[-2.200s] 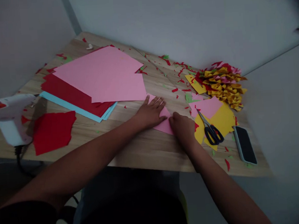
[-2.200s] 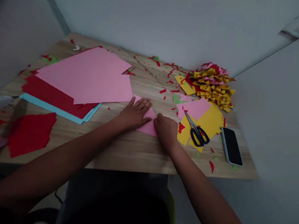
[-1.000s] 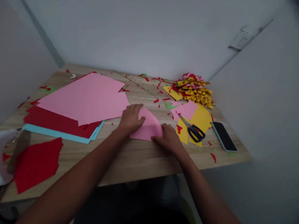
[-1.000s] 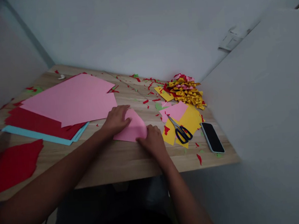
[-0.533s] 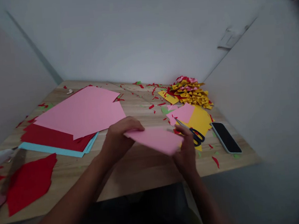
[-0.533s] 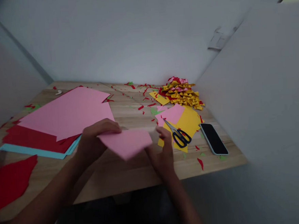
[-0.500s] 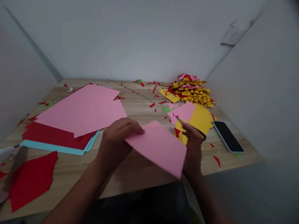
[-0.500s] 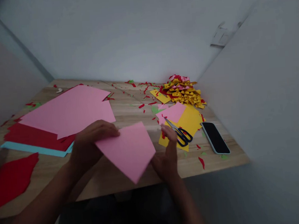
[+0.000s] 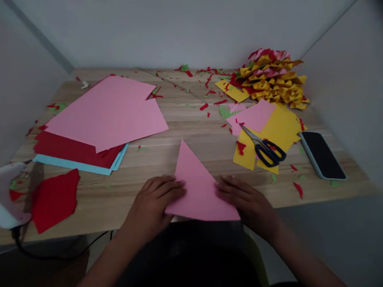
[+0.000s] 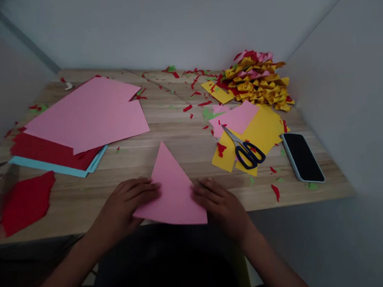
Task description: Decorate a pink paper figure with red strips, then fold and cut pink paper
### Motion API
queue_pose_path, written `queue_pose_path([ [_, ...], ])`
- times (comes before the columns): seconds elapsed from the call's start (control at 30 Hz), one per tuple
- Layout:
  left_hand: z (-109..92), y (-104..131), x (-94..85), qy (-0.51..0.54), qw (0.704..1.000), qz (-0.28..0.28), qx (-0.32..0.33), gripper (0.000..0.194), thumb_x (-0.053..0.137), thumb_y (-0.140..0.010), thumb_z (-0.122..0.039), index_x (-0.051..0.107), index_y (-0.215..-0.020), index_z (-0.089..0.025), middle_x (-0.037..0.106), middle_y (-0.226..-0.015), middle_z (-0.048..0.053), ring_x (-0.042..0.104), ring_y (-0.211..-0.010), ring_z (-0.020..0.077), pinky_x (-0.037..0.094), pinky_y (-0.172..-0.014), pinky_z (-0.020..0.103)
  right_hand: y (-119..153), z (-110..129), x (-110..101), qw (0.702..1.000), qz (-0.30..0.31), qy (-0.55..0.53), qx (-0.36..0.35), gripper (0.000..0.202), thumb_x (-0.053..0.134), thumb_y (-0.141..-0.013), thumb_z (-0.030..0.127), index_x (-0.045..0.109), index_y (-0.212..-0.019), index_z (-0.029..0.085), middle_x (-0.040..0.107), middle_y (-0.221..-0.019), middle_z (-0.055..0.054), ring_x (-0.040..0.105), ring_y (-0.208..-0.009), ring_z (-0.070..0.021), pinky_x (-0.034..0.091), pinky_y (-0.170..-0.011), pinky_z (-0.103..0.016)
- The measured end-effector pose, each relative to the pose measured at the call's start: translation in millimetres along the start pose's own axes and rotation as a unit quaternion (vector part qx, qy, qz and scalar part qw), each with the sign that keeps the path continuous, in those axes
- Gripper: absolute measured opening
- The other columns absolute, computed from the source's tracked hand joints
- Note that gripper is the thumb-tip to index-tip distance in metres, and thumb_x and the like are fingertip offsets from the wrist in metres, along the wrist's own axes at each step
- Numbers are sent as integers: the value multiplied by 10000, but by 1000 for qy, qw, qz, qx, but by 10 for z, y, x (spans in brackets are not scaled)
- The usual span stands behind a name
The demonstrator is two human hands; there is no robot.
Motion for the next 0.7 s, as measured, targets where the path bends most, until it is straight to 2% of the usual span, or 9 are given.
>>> queue_pose_path([
  [0.13, -100, 47, -83, -63, 996, -60, -34, 278, 616, -874, -87, 687, -1106, -222, 748, -1016, 42, 615, -966, 278, 474, -826, 448, 116, -10, -105, 998, -48, 12, 27, 318, 559, -963, 140, 688, -1248, 196, 726, -1293, -90, 603, -1282, -271, 574, -993, -468],
  [0.23, -167, 110, -77, -70, 996, -57, -27, 310, 623, -868, -67, 688, -1123, -231, 703, -921, 43, 594, -883, 252, 462, -775, 414, 137, 54, -112, 998, -50, -22, 15, 282, 557, -978, 151, 693, -1217, 215, 756, -1231, -66, 634, -1205, -245, 575, -947, -434],
  [0.3, -144, 128, -82, -56, 997, -47, -16, 343, 610, -873, -56, 689, -1141, -254, 671, -939, 46, 586, -890, 238, 456, -779, 404, 102, 55, -141, 997, -54, -38, 26, 238, 558, -990, 165, 702, -1162, 243, 779, -1163, -37, 657, -1139, -223, 566, -929, -407],
  [0.37, -69, 110, -93, -34, 999, -35, -18, 279, 628, -888, -101, 705, -1093, -274, 649, -972, 50, 582, -926, 241, 450, -800, 411, 25, 0, -164, 995, -49, -52, 62, 166, 565, -996, 194, 707, -1062, 249, 788, -1077, -28, 675, -1047, -212, 547, -901, -388],
  [0.43, 28, 56, -109, -7, 999, -30, -42, 101, 661, -907, -191, 708, -969, -255, 653, -995, 50, 582, -938, 241, 444, -802, 408, -73, -122, -165, 988, -38, -58, 136, 111, 587, -989, 252, 678, -932, 224, 764, -942, -42, 666, -909, -208, 522, -827, -367],
  [0.47, 81, 21, -115, 7, 997, -31, -65, 34, 665, -917, -235, 689, -893, -234, 659, -977, 45, 584, -918, 234, 440, -789, 398, -119, -196, -152, 981, -31, -53, 182, 149, 593, -984, 291, 645, -868, 214, 727, -862, -45, 644, -839, -208, 502, -775, -358],
  [0.57, 220, -67, -107, 15, 987, -38, -155, 262, 615, -953, -318, 569, -723, -201, 645, -847, 20, 583, -810, 201, 409, -722, 364, -240, -337, -113, 959, -17, 4, 283, 271, 576, -964, 342, 510, -725, 231, 565, -674, -6, 526, -682, -196, 389, -658, -338],
  [0.63, 255, -102, -91, -7, 980, -39, -194, 310, 584, -960, -342, 519, -691, -204, 606, -788, 7, 582, -780, 194, 395, -714, 362, -297, -360, -77, 948, -13, 38, 314, 295, 571, -941, 321, 446, -686, 241, 490, -629, 14, 462, -646, -186, 327, -646, -333],
  [0.7, 248, -123, -86, -31, 978, -45, -204, 306, 569, -961, -354, 521, -696, -207, 591, -790, 6, 583, -775, 192, 393, -714, 359, -308, -367, -58, 940, -18, 55, 336, 297, 572, -927, 303, 421, -678, 243, 466, -624, 18, 433, -643, -184, 296, -646, -331],
])
Point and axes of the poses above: each hand's wrist, its own y-axis away from the middle knuckle, its own x-axis out of the palm, z = x × y, the point moved 9 cm from there along -y, towards the middle knuckle
